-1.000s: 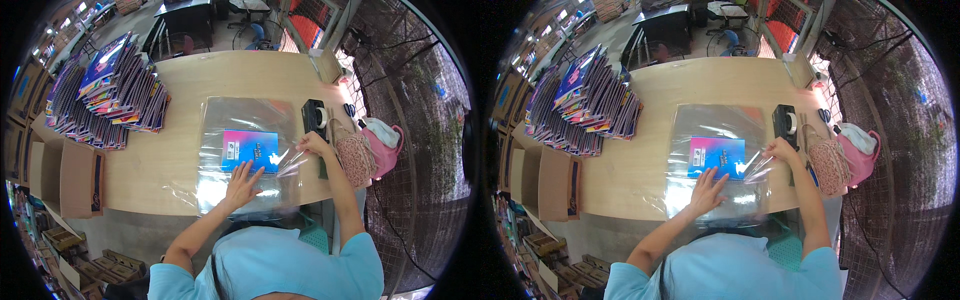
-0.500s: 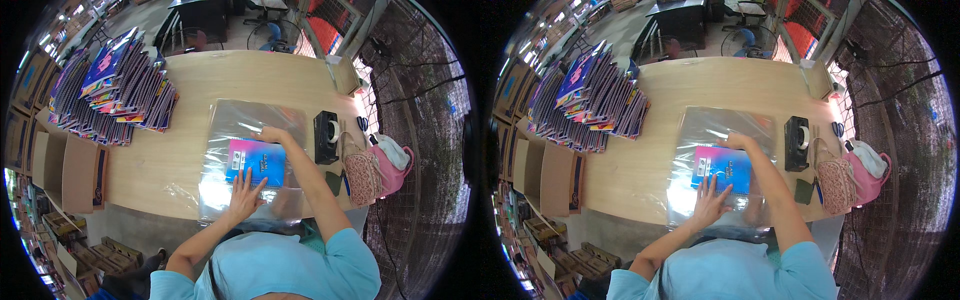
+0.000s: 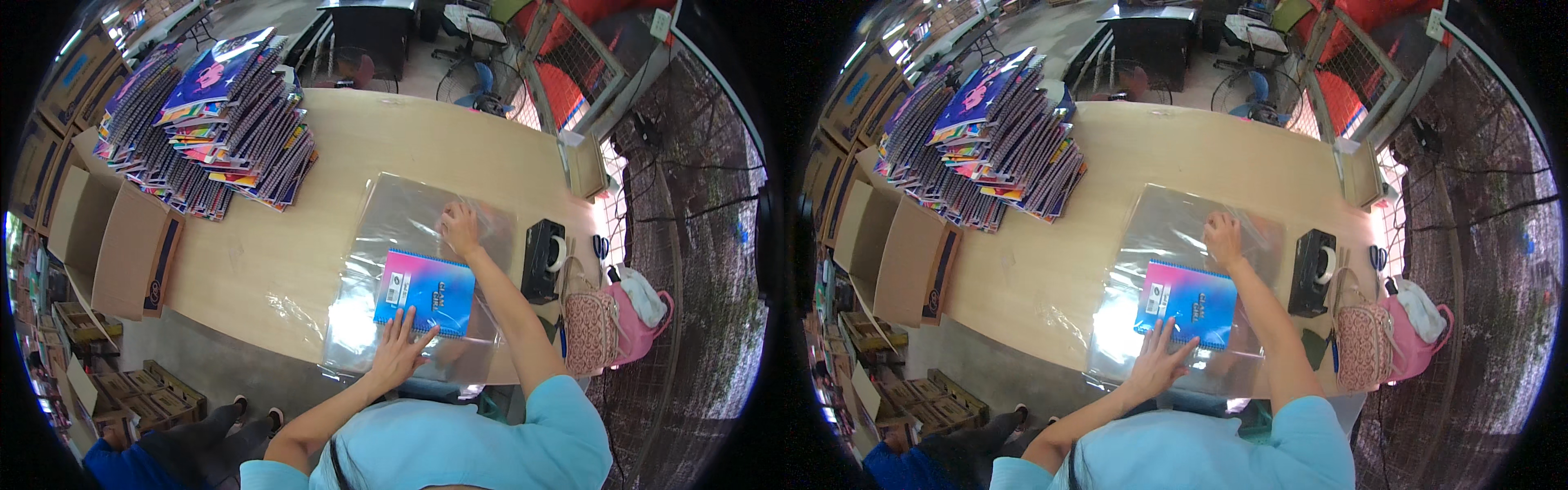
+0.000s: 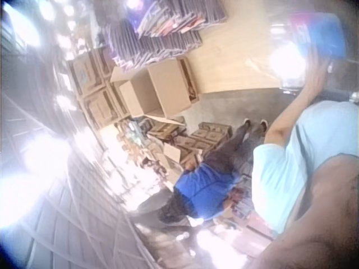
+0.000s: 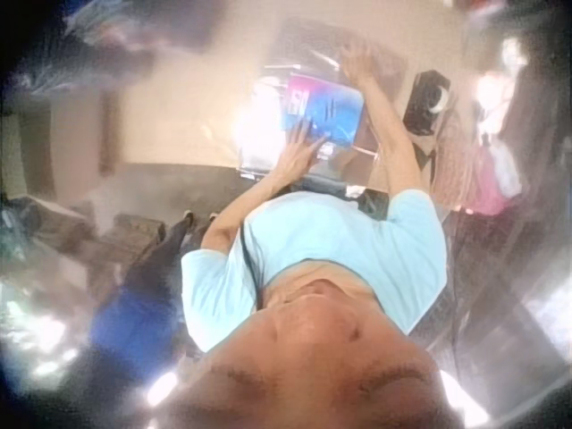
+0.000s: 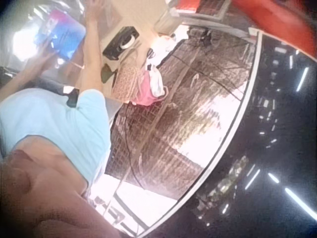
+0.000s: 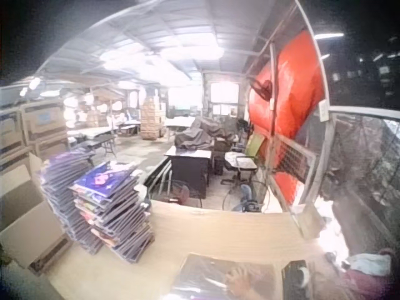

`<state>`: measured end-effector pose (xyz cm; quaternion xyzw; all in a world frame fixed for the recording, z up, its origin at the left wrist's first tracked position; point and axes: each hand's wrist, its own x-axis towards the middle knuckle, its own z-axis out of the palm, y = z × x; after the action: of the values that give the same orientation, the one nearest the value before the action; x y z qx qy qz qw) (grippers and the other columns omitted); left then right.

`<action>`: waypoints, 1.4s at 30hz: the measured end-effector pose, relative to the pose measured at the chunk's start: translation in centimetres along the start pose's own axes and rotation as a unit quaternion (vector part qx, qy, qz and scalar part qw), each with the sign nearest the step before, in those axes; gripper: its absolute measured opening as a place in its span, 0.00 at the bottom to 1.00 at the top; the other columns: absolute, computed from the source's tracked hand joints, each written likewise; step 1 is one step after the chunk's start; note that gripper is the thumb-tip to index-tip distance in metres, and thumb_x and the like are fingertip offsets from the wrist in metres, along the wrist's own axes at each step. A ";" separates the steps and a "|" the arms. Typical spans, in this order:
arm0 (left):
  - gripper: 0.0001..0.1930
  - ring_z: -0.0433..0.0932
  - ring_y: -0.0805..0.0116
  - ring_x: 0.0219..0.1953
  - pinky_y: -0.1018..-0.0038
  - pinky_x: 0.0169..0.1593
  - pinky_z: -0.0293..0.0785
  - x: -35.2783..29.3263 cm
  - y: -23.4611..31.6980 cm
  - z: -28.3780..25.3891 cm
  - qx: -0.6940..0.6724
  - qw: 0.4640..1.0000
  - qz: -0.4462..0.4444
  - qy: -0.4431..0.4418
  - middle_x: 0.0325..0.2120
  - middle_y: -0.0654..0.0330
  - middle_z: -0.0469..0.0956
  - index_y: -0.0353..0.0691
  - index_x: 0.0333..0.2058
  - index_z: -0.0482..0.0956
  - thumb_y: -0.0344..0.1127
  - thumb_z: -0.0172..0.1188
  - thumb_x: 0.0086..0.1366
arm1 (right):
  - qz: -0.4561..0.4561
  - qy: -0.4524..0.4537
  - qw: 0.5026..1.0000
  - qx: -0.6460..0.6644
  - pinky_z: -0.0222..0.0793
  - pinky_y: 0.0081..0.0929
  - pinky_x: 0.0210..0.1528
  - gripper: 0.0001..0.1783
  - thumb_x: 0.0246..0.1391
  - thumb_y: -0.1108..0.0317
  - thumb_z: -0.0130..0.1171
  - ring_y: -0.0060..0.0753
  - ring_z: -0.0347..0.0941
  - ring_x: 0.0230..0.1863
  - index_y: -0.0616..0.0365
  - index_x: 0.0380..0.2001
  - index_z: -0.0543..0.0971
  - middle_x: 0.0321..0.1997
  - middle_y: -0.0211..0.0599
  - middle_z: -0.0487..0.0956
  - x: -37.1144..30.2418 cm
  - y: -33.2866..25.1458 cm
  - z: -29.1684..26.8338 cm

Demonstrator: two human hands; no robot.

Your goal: The person wraps spiral-bound notebooks in clear plastic sleeves. They place a notebook into a sleeve, fold the plastic over, and seal it using a tape dispenser. The process is repeated for multiple notebooks, which are then placed into a cardboard box.

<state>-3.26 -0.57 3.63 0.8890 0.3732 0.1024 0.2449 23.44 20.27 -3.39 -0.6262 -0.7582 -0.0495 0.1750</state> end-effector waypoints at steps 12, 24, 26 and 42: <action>0.39 0.43 0.39 0.68 0.46 0.64 0.49 -0.1 0.0 0.7 -0.008 1.000 -0.017 0.018 0.67 0.42 0.42 0.66 0.64 0.58 0.44 0.65 0.54 | -0.032 0.138 0.989 0.045 0.58 0.45 0.52 0.08 0.33 0.72 0.63 0.44 0.64 0.53 0.53 0.23 0.77 0.48 0.37 0.72 1.4 0.5 0.2; 0.40 0.54 0.41 0.62 0.44 0.61 0.51 1.0 0.4 0.1 0.002 0.997 -0.046 0.062 0.61 0.43 0.54 0.61 0.63 0.60 0.45 0.67 0.52 | 0.039 -0.219 0.972 0.070 0.68 0.41 0.40 0.10 0.37 0.63 0.64 0.42 0.76 0.39 0.50 0.27 0.79 0.30 0.35 0.79 5.1 -1.0 -9.2; 0.41 0.57 0.40 0.59 0.43 0.59 0.53 1.0 0.4 0.1 0.019 0.994 -0.045 0.095 0.57 0.42 0.58 0.58 0.63 0.60 0.46 0.68 0.51 | 0.000 -0.242 0.967 0.083 0.70 0.38 0.37 0.10 0.39 0.63 0.63 0.41 0.77 0.38 0.50 0.28 0.80 0.31 0.36 0.80 4.8 -1.6 -10.0; 0.46 0.42 0.28 0.66 0.37 0.62 0.43 1.1 0.6 3.2 0.072 0.993 -0.047 0.083 0.63 0.27 0.40 0.63 0.61 0.62 0.50 0.73 0.40 | -0.040 -0.006 0.993 0.108 0.70 0.35 0.33 0.11 0.37 0.77 0.58 0.40 0.73 0.32 0.56 0.29 0.82 0.25 0.36 0.73 -12.0 -14.0 -10.5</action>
<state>-0.93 -1.24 1.24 0.8740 0.4402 0.1373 0.1531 13.85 3.00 4.51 -0.5726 -0.7848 0.0295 0.2350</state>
